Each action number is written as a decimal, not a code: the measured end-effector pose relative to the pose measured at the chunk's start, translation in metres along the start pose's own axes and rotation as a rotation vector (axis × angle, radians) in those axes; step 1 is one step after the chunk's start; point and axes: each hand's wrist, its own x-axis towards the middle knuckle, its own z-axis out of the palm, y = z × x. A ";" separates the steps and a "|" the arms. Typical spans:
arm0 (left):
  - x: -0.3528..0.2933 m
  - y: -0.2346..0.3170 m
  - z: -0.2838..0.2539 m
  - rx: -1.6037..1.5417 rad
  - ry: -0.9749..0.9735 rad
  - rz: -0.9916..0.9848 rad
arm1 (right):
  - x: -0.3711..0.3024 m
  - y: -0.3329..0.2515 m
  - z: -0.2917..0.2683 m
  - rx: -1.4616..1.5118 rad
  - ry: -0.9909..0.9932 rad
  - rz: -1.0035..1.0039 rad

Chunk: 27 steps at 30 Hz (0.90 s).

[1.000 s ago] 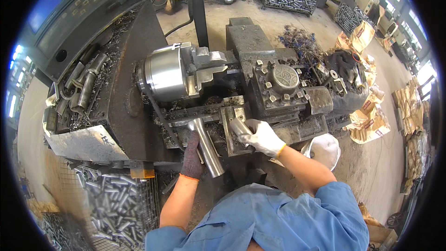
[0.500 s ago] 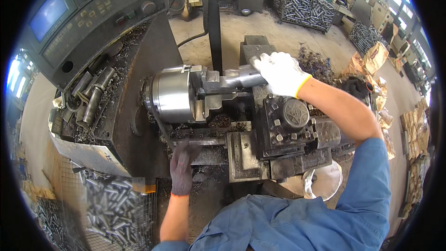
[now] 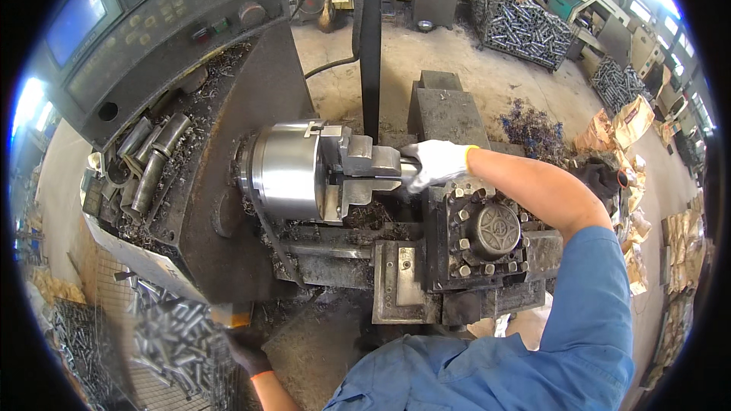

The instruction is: The person repeatedly loads hollow metal cylinders into a lathe chuck, secures them, and removes them after machining. The person then places the finished parts into a wire basket. The cycle repeats throughout the clip.

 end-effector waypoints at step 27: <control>-0.063 0.158 0.347 1.187 -0.147 1.737 | -0.249 -0.111 0.114 0.492 0.817 -0.094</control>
